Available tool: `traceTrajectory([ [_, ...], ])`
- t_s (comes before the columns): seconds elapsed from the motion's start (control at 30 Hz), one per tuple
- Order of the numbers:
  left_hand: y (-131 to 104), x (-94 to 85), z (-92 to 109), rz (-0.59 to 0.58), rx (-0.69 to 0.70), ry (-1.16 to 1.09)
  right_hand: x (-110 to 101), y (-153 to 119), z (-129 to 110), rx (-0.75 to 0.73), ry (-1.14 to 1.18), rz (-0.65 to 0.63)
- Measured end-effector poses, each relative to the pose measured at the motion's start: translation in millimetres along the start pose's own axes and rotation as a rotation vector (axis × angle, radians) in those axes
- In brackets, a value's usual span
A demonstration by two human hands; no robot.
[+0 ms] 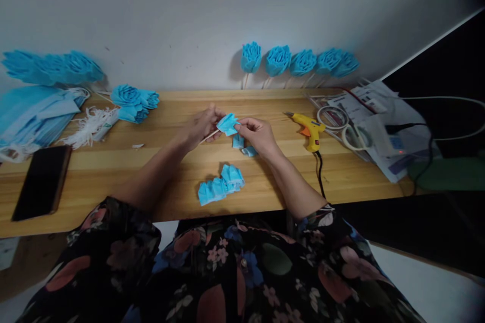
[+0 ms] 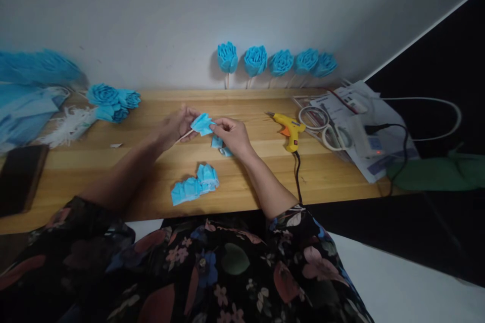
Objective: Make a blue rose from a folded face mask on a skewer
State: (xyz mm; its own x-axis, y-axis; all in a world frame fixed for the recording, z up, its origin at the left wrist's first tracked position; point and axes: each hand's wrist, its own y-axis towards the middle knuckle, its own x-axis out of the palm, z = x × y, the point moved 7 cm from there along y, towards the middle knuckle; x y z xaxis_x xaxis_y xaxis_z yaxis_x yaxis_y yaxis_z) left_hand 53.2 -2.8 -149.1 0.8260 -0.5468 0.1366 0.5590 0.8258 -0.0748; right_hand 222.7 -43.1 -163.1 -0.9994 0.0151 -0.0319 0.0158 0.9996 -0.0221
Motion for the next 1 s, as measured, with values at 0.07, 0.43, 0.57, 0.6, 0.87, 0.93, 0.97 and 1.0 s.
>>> traceTrajectory([
  [0.07,2,-3.8,-3,0.015,-0.036,-0.026,-2,1,1,-0.003,-0.002,0.017],
  [0.43,2,-11.0,4,0.141,-0.025,0.221,2,0,-2,-0.050,-0.069,0.019],
  [0.57,2,-20.2,5,0.281,-0.049,0.190,5,-1,-4,-0.057,-0.086,-0.009],
  [0.6,2,-24.5,7,0.313,-0.055,0.181,5,-2,-4,-0.058,-0.087,-0.017],
  [0.87,1,-47.0,16,0.268,-0.094,0.127,-4,1,1,-0.017,-0.148,-0.184],
  [0.93,2,-39.9,10,0.200,-0.146,0.152,-4,1,-1,-0.075,-0.266,-0.251],
  [0.97,2,-36.4,8,0.182,-0.162,0.160,-4,1,-5,-0.142,-0.331,-0.260],
  [1.0,2,-33.2,6,0.171,-0.171,0.162,-4,1,-9,-0.221,-0.388,-0.255],
])
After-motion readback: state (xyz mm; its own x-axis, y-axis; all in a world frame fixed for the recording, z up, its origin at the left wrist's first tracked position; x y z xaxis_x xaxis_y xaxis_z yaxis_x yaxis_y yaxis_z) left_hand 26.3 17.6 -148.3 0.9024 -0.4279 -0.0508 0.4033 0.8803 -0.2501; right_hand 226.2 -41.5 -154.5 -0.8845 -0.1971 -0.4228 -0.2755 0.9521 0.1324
